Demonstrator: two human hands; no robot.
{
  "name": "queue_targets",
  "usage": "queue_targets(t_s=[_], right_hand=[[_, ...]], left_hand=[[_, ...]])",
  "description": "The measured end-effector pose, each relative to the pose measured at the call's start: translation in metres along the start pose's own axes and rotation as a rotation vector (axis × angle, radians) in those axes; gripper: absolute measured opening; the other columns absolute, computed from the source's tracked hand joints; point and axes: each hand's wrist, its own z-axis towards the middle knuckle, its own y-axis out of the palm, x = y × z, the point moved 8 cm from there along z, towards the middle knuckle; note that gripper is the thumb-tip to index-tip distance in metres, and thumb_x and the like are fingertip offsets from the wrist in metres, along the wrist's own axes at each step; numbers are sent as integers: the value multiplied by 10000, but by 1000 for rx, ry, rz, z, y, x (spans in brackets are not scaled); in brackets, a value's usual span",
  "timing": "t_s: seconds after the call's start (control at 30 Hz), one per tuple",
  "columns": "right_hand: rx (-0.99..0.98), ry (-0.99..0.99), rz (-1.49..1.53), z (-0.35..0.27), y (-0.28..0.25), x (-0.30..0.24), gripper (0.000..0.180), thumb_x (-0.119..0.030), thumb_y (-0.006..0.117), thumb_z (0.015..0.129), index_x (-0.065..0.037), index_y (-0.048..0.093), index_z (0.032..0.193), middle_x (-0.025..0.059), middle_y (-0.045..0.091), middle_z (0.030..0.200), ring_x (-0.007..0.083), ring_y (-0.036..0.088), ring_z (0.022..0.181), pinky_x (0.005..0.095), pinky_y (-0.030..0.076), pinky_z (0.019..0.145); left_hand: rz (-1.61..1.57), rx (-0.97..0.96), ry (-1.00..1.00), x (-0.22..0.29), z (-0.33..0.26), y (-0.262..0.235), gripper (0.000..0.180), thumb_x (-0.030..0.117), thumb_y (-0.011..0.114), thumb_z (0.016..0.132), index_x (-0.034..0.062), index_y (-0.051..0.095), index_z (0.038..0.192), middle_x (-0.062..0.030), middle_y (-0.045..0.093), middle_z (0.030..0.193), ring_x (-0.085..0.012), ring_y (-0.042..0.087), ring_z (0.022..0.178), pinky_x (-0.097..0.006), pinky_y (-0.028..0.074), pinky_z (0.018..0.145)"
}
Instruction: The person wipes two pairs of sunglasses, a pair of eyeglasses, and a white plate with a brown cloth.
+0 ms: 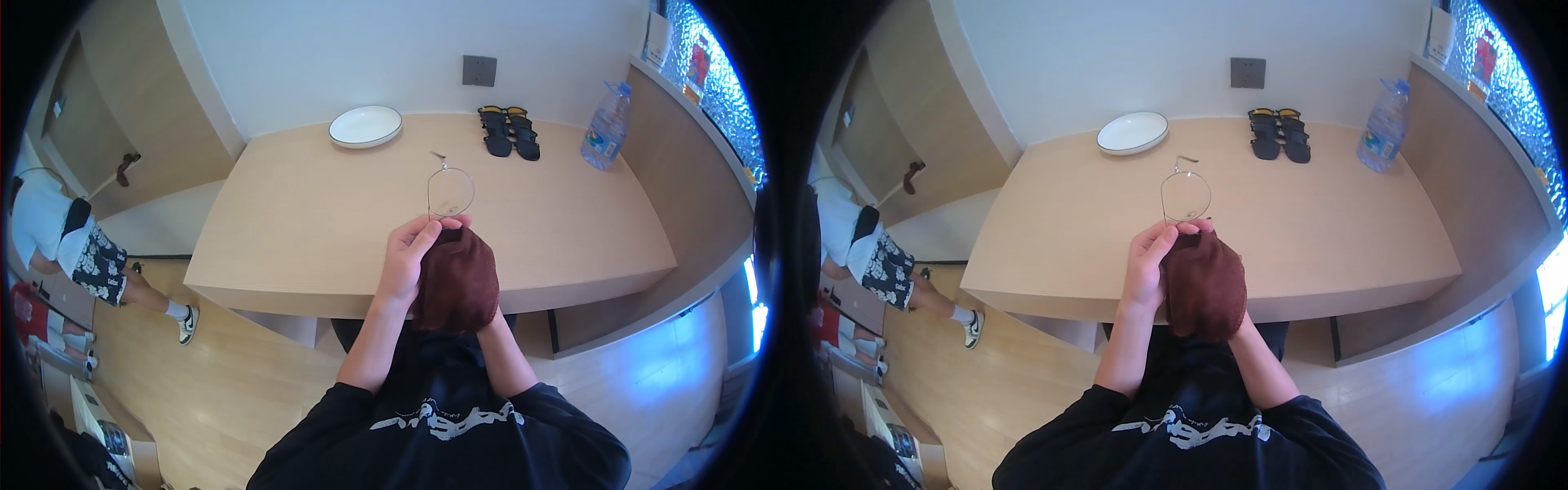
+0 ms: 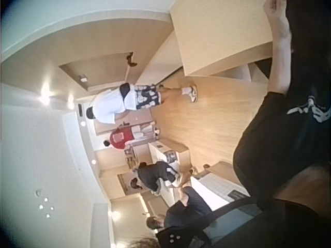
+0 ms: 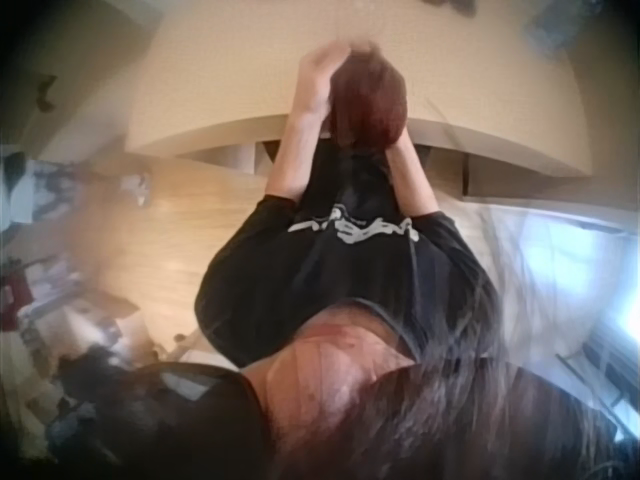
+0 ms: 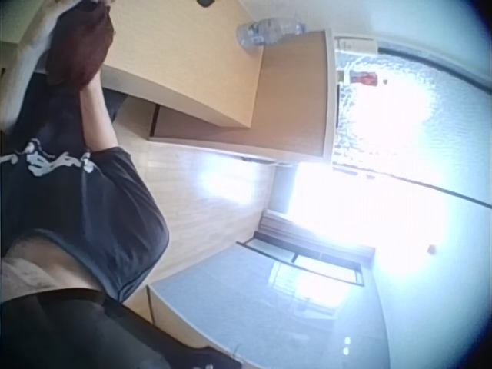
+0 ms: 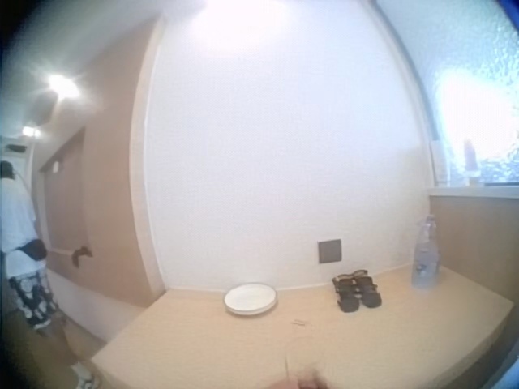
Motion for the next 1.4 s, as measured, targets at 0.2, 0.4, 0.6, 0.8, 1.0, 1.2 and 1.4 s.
queue_targets(t_s=[0.2, 0.4, 0.6, 0.8, 1.0, 1.2, 1.4], right_hand=[[-15, 349, 356, -8, -1, 34, 434, -198, 685, 585, -68, 542, 973, 118, 571, 956, 311, 577, 852, 362, 478, 729], [-278, 16, -20, 31, -12, -24, 306, -183, 645, 619, -82, 592, 903, 102, 572, 990, 291, 546, 900, 342, 473, 740], [11, 317, 561, 25, 6, 7, 324, -193, 590, 693, -94, 586, 1002, 90, 569, 1054, 266, 530, 1002, 304, 444, 836], [-508, 95, -123, 50, -5, -37, 454, -144, 712, 546, -87, 631, 989, 75, 630, 925, 241, 565, 930, 256, 446, 819], [-31, 443, 754, 10, 6, 19, 305, -199, 621, 775, -95, 560, 1055, 50, 604, 1012, 208, 562, 965, 334, 402, 921], [-177, 286, 626, 11, 1, 11, 217, -258, 544, 824, -140, 575, 1004, 29, 601, 994, 189, 515, 1049, 474, 130, 1081], [-335, -178, -70, 17, 5, 18, 189, -249, 549, 730, -162, 604, 888, 17, 605, 925, 192, 533, 1013, 503, 169, 1070]], left_hand=[[40, 39, -75, -2, 2, 9, 288, 154, 432, 945, -54, 631, 930, -154, 634, 1017, -185, 582, 976, -310, 434, 901], [-71, 229, 102, 9, 12, -23, 309, 216, 454, 949, -55, 603, 945, -181, 625, 1038, -241, 581, 1014, -354, 429, 936], [123, 237, 224, 14, 12, -7, 332, 218, 412, 968, -50, 601, 920, -178, 639, 1002, -280, 564, 1064, -371, 398, 967], [6, 317, 255, 41, 8, -25, 301, 225, 420, 962, -20, 574, 880, -148, 633, 942, -303, 574, 1039, -405, 399, 974], [-179, 227, 210, 25, 15, -25, 263, 188, 369, 979, 7, 515, 855, -142, 606, 899, -329, 572, 1034, -400, 422, 935], [-179, 282, 152, 33, 5, -29, 239, 198, 386, 972, 32, 492, 837, -110, 578, 837, -327, 583, 987, -412, 425, 932], [-339, 87, 210, 67, -4, -34, 247, 234, 391, 967, 69, 473, 802, -57, 526, 754, -239, 592, 726, -433, 482, 831]])
